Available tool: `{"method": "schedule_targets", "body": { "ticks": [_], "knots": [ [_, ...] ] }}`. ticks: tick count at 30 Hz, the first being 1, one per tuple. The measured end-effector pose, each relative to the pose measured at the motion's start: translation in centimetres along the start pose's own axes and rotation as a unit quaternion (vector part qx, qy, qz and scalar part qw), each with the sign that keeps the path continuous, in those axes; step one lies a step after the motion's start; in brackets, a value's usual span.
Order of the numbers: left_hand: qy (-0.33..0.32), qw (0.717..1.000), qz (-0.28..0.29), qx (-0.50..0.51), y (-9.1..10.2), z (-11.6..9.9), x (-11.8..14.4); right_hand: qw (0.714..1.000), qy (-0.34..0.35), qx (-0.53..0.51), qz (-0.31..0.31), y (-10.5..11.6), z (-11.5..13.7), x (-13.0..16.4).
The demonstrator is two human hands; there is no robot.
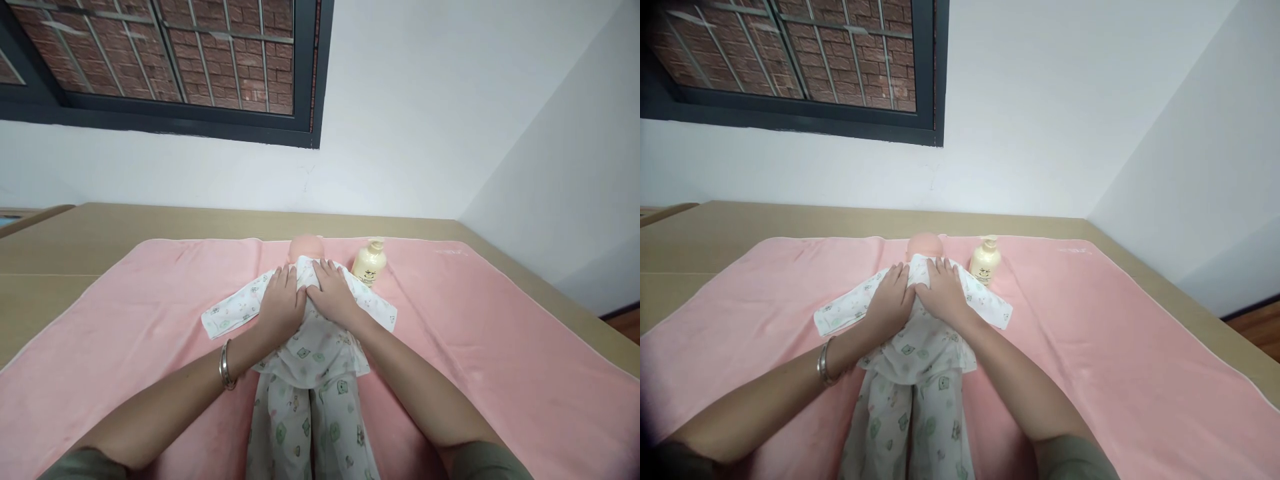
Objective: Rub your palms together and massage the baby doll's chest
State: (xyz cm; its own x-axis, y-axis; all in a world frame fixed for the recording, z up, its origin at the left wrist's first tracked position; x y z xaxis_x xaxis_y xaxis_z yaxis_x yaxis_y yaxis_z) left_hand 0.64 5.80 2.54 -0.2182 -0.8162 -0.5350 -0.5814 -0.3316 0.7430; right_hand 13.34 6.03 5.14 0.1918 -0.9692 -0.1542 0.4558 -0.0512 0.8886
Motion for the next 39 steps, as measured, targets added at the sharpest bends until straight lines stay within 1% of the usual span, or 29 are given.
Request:
{"method": "schedule_targets", "body": {
  "ticks": [3,5,8,11,13,17,19,21,23,25,28,30,32,34,36,38,39],
  "knots": [
    [0.013,1.0,-0.001,-0.018,0.0,-0.1,0.2,1.0,-0.019,-0.005,-0.005,0.0,0.0,-0.2],
    [0.016,1.0,0.005,-0.024,-0.1,0.0,-0.1,0.999,-0.032,0.008,-0.021,0.1,0.3,0.0],
    [0.032,0.999,0.04,-0.018,-0.4,0.6,-1.2,0.998,-0.039,0.033,-0.036,-0.1,1.1,0.5],
    [0.064,0.995,0.077,-0.011,-0.5,1.3,-1.9,0.998,-0.038,0.038,-0.032,-0.3,1.6,1.0],
    [0.063,0.995,0.077,-0.011,-0.4,1.1,-1.8,0.998,-0.036,0.034,-0.033,-0.2,1.5,0.9],
    [0.035,0.998,0.054,-0.009,0.0,-0.1,-0.6,0.998,-0.028,0.026,-0.043,0.5,0.5,0.0],
    [0.039,0.997,0.059,0.004,0.0,-0.3,-0.3,0.998,-0.019,0.028,-0.053,1.0,-0.1,-0.5],
    [0.063,0.995,0.074,0.025,-0.1,0.2,-0.7,0.998,-0.017,0.035,-0.056,1.3,-0.5,-0.8],
    [0.104,0.989,0.089,0.049,-0.1,1.3,-1.6,0.997,-0.029,0.051,-0.046,1.2,-0.4,-0.7],
    [0.138,0.982,0.105,0.078,0.0,2.5,-2.9,0.996,-0.037,0.074,-0.031,0.9,0.3,0.0],
    [0.151,0.97,0.143,0.124,0.0,3.5,-4.5,0.994,-0.015,0.106,-0.02,0.2,2.2,1.4],
    [0.14,0.97,0.152,0.127,-0.1,3.5,-4.7,0.993,0.006,0.116,-0.015,-0.1,3.1,2.0],
    [0.116,0.98,0.13,0.093,-0.1,2.9,-4.1,0.994,0.015,0.111,-0.011,-0.1,3.0,2.0],
    [0.076,0.992,0.091,0.042,-0.1,1.8,-2.8,0.996,0.004,0.092,-0.007,0.3,1.8,1.1],
    [0.029,0.998,0.059,0.007,-0.3,0.5,-1.3,0.998,-0.016,0.067,-0.002,0.9,-0.1,0.0],
    [0.003,0.999,0.045,0.002,-0.6,-0.3,-0.2,0.999,-0.019,0.044,0.003,1.3,-1.5,-1.1],
    [0.004,0.999,0.044,0.007,-0.7,-0.4,-0.1,0.999,-0.016,0.037,0.004,1.4,-1.9,-1.5]
  ]
}}
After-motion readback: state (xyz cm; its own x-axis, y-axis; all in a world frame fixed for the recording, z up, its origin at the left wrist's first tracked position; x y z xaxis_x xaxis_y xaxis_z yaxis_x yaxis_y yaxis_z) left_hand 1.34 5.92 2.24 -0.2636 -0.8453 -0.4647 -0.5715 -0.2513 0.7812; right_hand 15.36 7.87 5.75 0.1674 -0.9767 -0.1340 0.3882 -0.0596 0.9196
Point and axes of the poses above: each hand's wrist, its own x-axis away from the middle knuckle, its own y-axis out of the back of the hand, z = x × y, the point moved 6 cm from there along -x, towards the middle knuckle, and after that the axes turned 5 degrees about y, right-handed, at the moved point
